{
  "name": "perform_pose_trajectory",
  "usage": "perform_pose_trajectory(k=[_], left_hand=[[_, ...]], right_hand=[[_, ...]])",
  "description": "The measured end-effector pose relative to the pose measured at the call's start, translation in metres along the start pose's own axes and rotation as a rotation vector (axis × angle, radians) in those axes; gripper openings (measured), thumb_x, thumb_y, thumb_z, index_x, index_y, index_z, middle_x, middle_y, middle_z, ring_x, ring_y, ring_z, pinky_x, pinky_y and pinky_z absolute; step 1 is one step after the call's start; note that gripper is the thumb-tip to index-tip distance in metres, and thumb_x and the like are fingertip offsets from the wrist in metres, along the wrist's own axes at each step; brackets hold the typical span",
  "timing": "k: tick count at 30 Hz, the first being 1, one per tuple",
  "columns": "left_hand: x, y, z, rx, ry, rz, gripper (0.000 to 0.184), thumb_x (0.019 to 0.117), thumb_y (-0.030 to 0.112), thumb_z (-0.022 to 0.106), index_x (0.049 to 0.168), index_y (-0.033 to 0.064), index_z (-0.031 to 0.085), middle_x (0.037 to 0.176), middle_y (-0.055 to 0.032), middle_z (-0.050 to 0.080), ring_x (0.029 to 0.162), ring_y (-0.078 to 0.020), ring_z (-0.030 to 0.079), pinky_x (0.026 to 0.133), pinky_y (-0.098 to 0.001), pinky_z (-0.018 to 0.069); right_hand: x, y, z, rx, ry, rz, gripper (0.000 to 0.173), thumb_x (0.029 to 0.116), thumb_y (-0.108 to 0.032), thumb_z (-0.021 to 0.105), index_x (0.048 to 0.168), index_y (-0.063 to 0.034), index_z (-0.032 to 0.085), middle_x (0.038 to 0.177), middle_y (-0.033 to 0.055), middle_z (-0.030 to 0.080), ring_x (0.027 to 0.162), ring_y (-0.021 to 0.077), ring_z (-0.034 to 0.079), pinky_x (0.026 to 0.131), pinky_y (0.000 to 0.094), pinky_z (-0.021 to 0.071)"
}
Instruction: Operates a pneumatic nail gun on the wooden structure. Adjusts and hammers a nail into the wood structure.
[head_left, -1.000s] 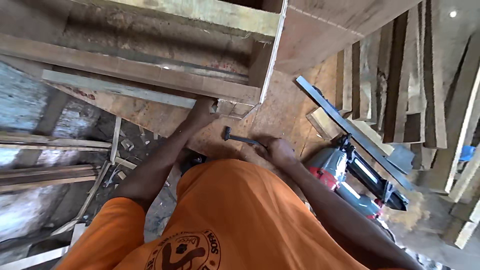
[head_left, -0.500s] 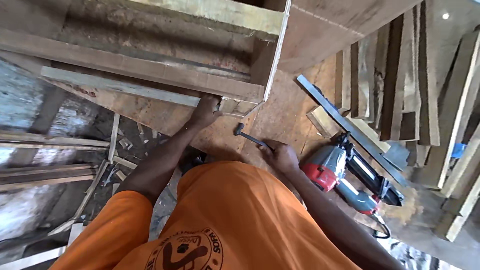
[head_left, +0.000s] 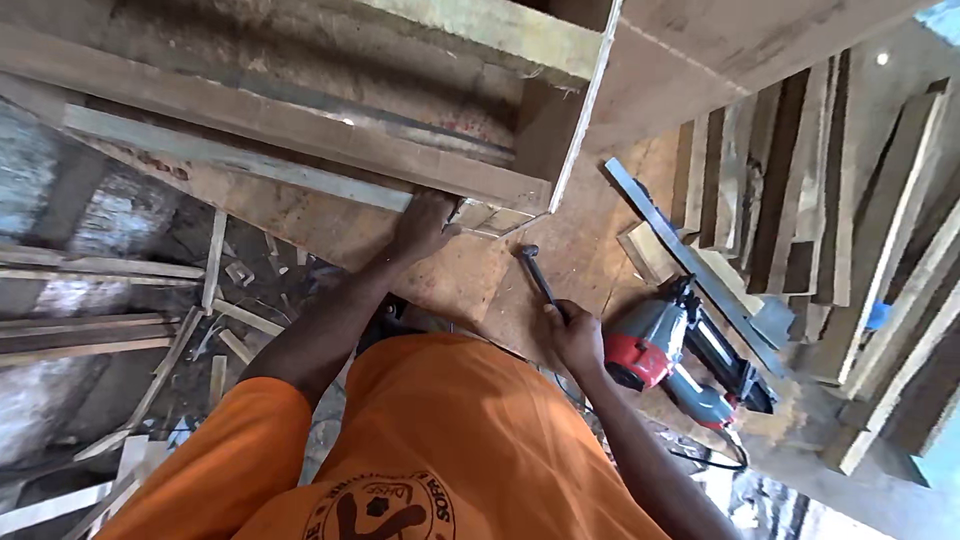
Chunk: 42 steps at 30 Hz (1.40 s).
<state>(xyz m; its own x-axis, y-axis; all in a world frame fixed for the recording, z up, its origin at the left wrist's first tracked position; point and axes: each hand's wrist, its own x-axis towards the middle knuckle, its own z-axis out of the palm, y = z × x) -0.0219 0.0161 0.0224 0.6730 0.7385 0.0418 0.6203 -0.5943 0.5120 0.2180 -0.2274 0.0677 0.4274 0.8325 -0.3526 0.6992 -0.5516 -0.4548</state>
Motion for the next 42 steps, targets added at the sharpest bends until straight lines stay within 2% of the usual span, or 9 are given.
perform_pose_trajectory(k=[7, 14, 19, 22, 25, 29, 34, 38, 42], left_hand=[[-0.005, -0.004, 0.008, 0.114, 0.115, 0.086, 0.046, 0.1014, 0.044, 0.058, 0.115, 0.0011, 0.068, 0.121, -0.0183, 0.070, 0.122, -0.0358, 0.062, 0.110, -0.0517, 0.0428], [-0.003, -0.010, 0.029, 0.113, 0.296, 0.099, 0.043, 0.0948, 0.046, 0.067, 0.111, 0.0059, 0.071, 0.113, -0.0161, 0.073, 0.115, -0.0360, 0.066, 0.107, -0.0543, 0.0444], [-0.010, -0.021, 0.034, 0.083, 0.308, 0.152, 0.042, 0.1015, 0.043, 0.058, 0.115, 0.0053, 0.073, 0.119, -0.0141, 0.073, 0.119, -0.0316, 0.065, 0.112, -0.0458, 0.0402], [-0.004, -0.015, 0.029, 0.104, 0.192, 0.084, 0.043, 0.1008, 0.044, 0.059, 0.117, 0.0063, 0.070, 0.119, -0.0140, 0.071, 0.120, -0.0319, 0.063, 0.110, -0.0484, 0.0423], [-0.006, -0.019, 0.029, 0.032, 0.280, 0.136, 0.040, 0.1008, 0.043, 0.061, 0.113, 0.0069, 0.073, 0.115, -0.0122, 0.074, 0.116, -0.0306, 0.066, 0.109, -0.0455, 0.0440], [-0.004, -0.024, 0.037, 0.062, 0.360, 0.185, 0.038, 0.1008, 0.043, 0.061, 0.116, 0.0097, 0.073, 0.116, -0.0086, 0.074, 0.116, -0.0258, 0.065, 0.108, -0.0419, 0.0424], [-0.003, -0.017, 0.013, 0.115, 0.117, 0.170, 0.049, 0.1027, 0.045, 0.051, 0.123, 0.0028, 0.066, 0.126, -0.0159, 0.069, 0.126, -0.0318, 0.061, 0.112, -0.0501, 0.0398], [-0.002, -0.012, -0.012, -0.349, -0.034, 0.074, 0.067, 0.0950, 0.054, 0.064, 0.134, 0.0002, 0.060, 0.137, -0.0196, 0.062, 0.137, -0.0336, 0.052, 0.121, -0.0555, 0.0273], [-0.001, 0.015, -0.022, -1.054, 0.088, 0.078, 0.068, 0.0915, 0.036, 0.077, 0.138, -0.0066, 0.053, 0.135, -0.0191, 0.061, 0.130, -0.0209, 0.058, 0.114, -0.0399, 0.0469]], right_hand=[[-0.040, -0.083, 0.015, 0.034, 0.048, -0.303, 0.031, 0.1044, -0.030, 0.056, 0.113, -0.0055, 0.072, 0.085, 0.0100, 0.071, 0.068, 0.0234, 0.067, 0.064, 0.0499, 0.0572], [-0.032, -0.168, 0.052, 0.012, -0.013, -0.331, 0.031, 0.1043, -0.016, 0.054, 0.128, 0.0003, 0.065, 0.106, 0.0185, 0.072, 0.085, 0.0324, 0.073, 0.076, 0.0530, 0.0601], [-0.042, -0.186, 0.071, 0.028, 0.136, -0.096, 0.030, 0.1058, -0.015, 0.052, 0.128, 0.0014, 0.063, 0.104, 0.0187, 0.070, 0.081, 0.0300, 0.071, 0.074, 0.0491, 0.0595], [-0.044, -0.192, 0.074, -0.029, 0.113, -0.172, 0.030, 0.1058, -0.016, 0.053, 0.129, -0.0002, 0.063, 0.104, 0.0179, 0.070, 0.082, 0.0310, 0.072, 0.070, 0.0495, 0.0608], [-0.039, -0.194, 0.076, 0.061, 0.121, -0.064, 0.029, 0.1063, -0.016, 0.053, 0.129, 0.0000, 0.064, 0.105, 0.0178, 0.070, 0.086, 0.0304, 0.071, 0.078, 0.0501, 0.0589], [-0.046, -0.190, 0.083, 0.046, 0.157, -0.075, 0.030, 0.1058, -0.016, 0.052, 0.128, 0.0005, 0.064, 0.102, 0.0175, 0.070, 0.084, 0.0304, 0.071, 0.075, 0.0506, 0.0594], [-0.072, -0.166, 0.082, 0.184, 0.213, -0.030, 0.029, 0.1030, -0.018, 0.057, 0.124, -0.0020, 0.069, 0.095, 0.0110, 0.073, 0.073, 0.0186, 0.068, 0.069, 0.0411, 0.0593], [-0.087, -0.130, 0.078, 0.330, 0.237, 0.225, 0.027, 0.1045, -0.018, 0.056, 0.123, -0.0010, 0.067, 0.082, 0.0081, 0.067, 0.064, 0.0158, 0.061, 0.062, 0.0388, 0.0540], [-0.080, -0.102, 0.075, 0.456, 0.274, 0.394, 0.025, 0.1056, -0.014, 0.053, 0.121, 0.0006, 0.066, 0.079, 0.0068, 0.062, 0.061, 0.0139, 0.055, 0.058, 0.0344, 0.0501]])
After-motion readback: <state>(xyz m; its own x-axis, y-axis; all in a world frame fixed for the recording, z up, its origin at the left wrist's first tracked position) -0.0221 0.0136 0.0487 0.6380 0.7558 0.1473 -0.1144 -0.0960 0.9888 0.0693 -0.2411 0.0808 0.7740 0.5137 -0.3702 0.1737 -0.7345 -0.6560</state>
